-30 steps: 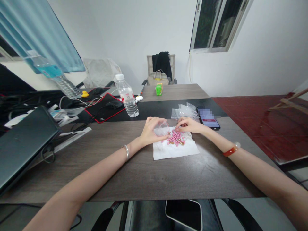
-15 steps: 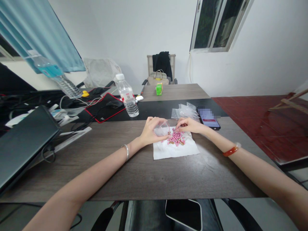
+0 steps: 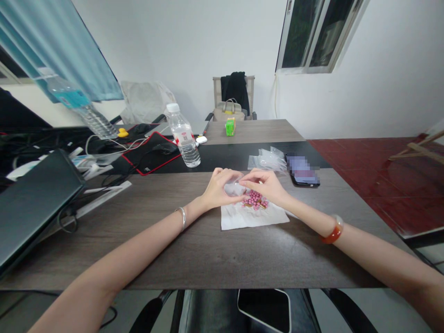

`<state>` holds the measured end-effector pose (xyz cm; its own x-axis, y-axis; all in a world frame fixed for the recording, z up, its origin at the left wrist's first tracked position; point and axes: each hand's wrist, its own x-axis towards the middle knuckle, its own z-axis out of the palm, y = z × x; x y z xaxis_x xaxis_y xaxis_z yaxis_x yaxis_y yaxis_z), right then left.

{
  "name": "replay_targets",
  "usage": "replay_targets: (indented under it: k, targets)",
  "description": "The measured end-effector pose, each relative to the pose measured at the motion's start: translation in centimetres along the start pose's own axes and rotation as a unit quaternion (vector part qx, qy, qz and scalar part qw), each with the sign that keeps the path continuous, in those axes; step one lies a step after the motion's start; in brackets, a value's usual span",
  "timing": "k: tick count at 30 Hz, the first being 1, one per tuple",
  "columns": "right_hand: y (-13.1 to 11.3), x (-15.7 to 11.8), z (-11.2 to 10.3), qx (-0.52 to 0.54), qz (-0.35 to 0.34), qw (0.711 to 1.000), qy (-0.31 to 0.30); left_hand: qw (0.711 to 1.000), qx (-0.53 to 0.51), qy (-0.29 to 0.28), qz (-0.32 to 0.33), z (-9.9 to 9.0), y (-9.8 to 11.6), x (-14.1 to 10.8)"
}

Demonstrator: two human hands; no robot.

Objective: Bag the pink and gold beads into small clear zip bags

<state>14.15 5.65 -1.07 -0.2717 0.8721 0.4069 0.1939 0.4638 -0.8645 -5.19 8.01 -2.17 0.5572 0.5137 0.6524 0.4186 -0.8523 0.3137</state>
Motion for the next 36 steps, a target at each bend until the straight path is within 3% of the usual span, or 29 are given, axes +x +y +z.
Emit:
replay_targets:
  k: [4, 10, 16, 27, 36]
  targets:
    - [0.6, 0.6, -0.9, -0.008, -0.003, 1.000, -0.018, 1.000, 0.000, 0.001, -0.018, -0.1, -0.1, 0.0]
    - [3.9, 1.8, -3.8, 0.025, 0.102, 0.991, -0.088, 0.999, -0.006, 0.010, -0.030, -0.1, -0.2, 0.0]
    - [5.5, 1.8, -5.4, -0.075, 0.058, 0.972, -0.215, 0.999, -0.014, 0.032, -0.026, -0.1, -0.2, -0.1]
    - [5.4, 1.6, -4.5, -0.080, 0.051, 0.976, -0.194, 0.999, -0.007, 0.037, -0.021, -0.2, 0.1, -0.1]
    - [5.8, 1.6, -3.9, -0.080, 0.109, 0.981, -0.135, 1.000, -0.001, 0.030, 0.003, -0.3, 0.1, -0.2]
